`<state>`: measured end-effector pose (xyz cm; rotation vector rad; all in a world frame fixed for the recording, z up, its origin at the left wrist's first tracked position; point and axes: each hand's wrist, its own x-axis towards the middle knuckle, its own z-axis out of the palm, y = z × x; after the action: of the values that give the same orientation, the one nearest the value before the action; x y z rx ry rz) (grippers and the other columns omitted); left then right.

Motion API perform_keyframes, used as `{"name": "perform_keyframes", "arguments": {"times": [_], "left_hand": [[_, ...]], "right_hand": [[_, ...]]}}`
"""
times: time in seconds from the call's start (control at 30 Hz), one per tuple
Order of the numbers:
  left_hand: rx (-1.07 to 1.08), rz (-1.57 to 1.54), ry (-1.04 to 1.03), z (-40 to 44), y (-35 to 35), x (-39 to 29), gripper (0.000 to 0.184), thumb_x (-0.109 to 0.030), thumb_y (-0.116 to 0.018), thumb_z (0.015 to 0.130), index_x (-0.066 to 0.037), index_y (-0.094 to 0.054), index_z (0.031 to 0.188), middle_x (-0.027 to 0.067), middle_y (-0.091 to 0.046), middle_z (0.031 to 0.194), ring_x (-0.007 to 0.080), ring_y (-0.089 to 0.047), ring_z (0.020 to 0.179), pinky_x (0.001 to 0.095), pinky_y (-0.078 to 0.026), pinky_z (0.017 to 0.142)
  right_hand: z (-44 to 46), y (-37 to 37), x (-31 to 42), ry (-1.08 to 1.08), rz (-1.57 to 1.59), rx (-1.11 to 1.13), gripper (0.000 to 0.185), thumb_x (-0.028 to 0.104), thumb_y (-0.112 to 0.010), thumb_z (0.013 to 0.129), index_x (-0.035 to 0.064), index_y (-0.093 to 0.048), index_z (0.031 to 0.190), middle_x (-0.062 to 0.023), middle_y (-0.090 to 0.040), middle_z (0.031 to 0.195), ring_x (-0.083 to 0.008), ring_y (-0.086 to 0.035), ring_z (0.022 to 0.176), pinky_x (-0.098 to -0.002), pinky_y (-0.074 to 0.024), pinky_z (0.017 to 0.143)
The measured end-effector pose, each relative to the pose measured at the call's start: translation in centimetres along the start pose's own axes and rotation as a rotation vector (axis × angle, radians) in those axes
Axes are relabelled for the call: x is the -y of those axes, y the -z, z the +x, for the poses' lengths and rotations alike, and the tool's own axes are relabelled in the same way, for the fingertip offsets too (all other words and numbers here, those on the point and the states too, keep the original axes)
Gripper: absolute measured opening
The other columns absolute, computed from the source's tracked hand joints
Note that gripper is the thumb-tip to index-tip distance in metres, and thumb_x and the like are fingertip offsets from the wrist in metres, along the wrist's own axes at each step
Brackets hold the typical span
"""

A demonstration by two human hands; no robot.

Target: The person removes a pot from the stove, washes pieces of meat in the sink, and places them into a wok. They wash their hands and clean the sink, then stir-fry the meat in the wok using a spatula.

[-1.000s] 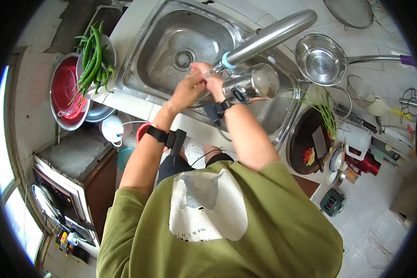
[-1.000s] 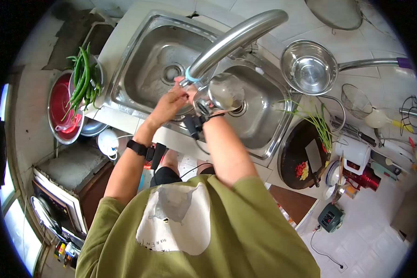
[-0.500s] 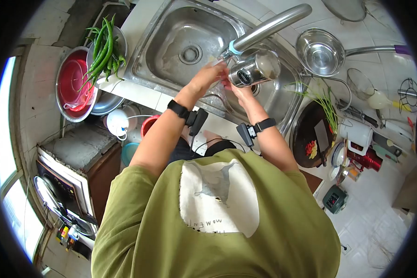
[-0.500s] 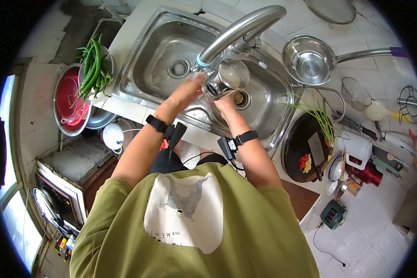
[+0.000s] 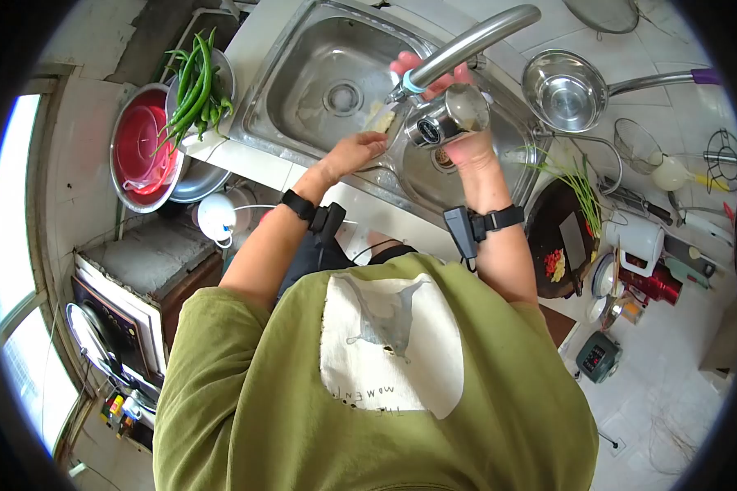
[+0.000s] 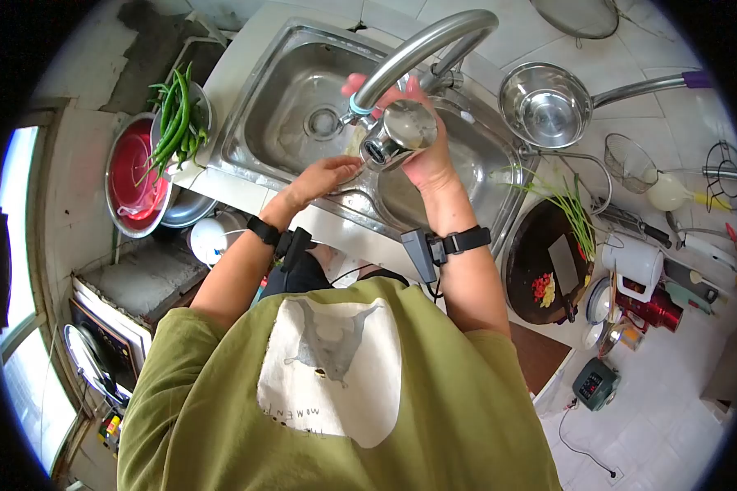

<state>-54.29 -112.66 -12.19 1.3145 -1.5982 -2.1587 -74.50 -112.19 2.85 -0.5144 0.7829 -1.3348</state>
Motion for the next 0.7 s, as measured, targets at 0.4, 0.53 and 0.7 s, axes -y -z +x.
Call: {"name": "perform_keyframes", "arguments": {"times": [0.4, 0.53, 0.7], "left_hand": [[-0.122, 0.066, -0.047, 1.6, -0.5, 1.4, 0.041, -0.024, -0.062, 0.099, -0.003, -0.067, 0.134, 0.0126, -0.071, 0.127, 0.0208, -0.065, 0.116, 0.0316, -0.047, 0.103], [-0.203, 0.176, -0.08, 0.9, 0.0, 1.6, 0.039, -0.022, -0.062, 0.097, -0.004, -0.068, 0.132, 0.0147, -0.073, 0.122, 0.022, -0.069, 0.109, 0.0333, -0.052, 0.097], [-0.295, 0.168, -0.108, 0.2, 0.0, 1.8, 0.039, -0.018, -0.061, 0.094, -0.004, -0.07, 0.128, 0.0178, -0.075, 0.113, 0.0261, -0.072, 0.103, 0.0365, -0.054, 0.093]], "right_hand": [[-3.2, 5.7, 2.9, -0.139, -0.138, 0.234, 0.052, 0.036, -0.045, 0.107, -0.0068, -0.068, 0.123, -0.0269, -0.071, 0.119, -0.0391, -0.065, 0.122, -0.0475, -0.0465, 0.112], [-1.2, 8.1, -0.9, -0.299, 0.057, 0.253, 0.055, 0.039, -0.036, 0.112, -0.0048, -0.062, 0.133, -0.0226, -0.064, 0.136, -0.0335, -0.053, 0.136, -0.0482, -0.0378, 0.12], [0.4, 5.7, -11.0, -0.392, -0.166, -0.156, 0.055, 0.04, -0.044, 0.11, -0.0037, -0.055, 0.142, -0.0179, -0.057, 0.146, -0.0302, -0.057, 0.134, -0.0417, -0.0422, 0.115]]}}
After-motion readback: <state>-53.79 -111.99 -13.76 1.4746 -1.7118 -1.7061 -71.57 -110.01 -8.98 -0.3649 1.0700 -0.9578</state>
